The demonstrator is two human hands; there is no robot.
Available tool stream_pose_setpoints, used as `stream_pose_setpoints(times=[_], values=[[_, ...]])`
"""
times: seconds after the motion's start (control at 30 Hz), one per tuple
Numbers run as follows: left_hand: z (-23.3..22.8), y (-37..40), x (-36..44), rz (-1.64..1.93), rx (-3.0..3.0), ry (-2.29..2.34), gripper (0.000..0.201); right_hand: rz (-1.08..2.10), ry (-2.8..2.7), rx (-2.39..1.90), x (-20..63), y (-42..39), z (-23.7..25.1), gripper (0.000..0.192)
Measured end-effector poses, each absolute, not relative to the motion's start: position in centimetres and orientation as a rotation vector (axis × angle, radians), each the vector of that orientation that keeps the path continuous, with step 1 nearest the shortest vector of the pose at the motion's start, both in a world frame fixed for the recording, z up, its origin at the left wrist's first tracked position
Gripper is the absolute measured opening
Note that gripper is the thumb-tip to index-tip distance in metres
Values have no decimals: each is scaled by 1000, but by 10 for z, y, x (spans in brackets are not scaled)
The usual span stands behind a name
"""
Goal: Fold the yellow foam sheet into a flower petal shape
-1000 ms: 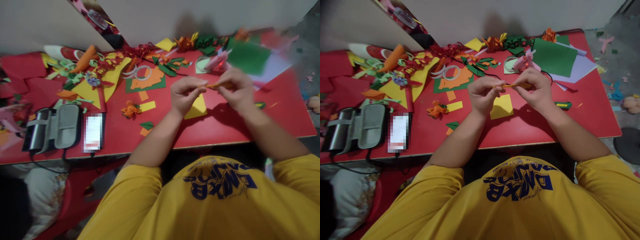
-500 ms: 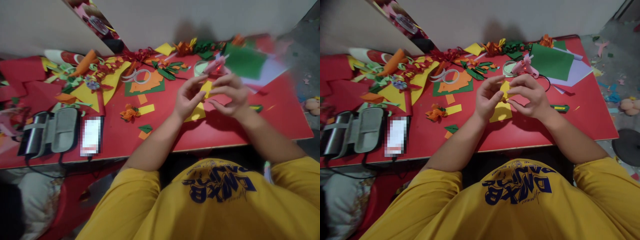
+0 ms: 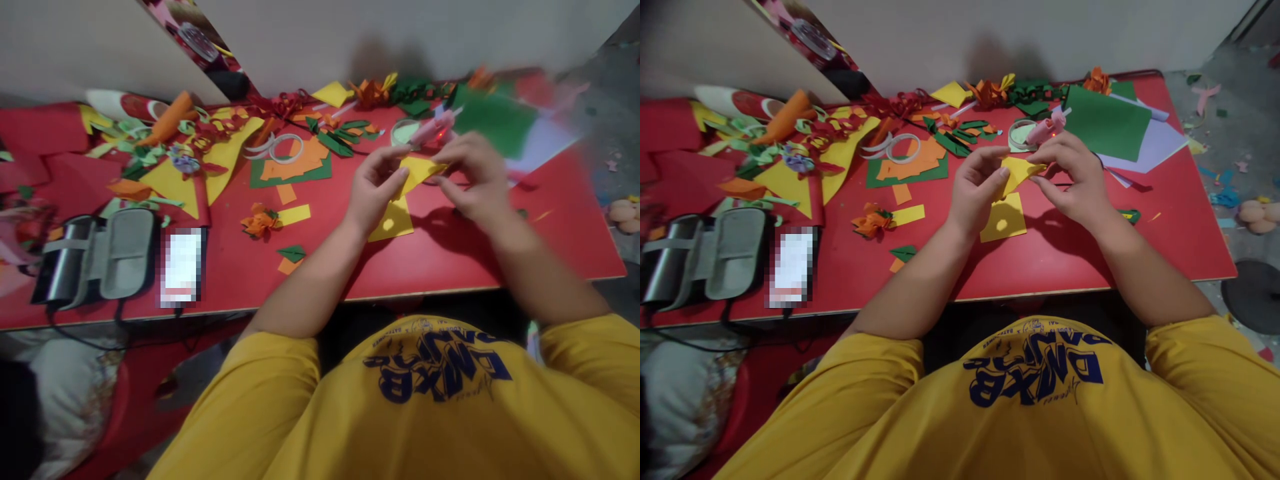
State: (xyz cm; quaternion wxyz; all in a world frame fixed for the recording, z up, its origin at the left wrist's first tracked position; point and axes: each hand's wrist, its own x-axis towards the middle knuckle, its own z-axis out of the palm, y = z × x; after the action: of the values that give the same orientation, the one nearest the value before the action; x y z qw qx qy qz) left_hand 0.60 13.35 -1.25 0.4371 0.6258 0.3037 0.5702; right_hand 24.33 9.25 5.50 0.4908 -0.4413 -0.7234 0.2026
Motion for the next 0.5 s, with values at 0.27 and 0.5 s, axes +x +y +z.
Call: stream_pose_setpoints(times=[0.27,0.5], values=[[-2,127,8,1332,1572,708,63,411,-1799,-1004,240,90,54,12],[4,118,13,1218,1512,743,62,279,-1766,-1005,236,89,47,8]])
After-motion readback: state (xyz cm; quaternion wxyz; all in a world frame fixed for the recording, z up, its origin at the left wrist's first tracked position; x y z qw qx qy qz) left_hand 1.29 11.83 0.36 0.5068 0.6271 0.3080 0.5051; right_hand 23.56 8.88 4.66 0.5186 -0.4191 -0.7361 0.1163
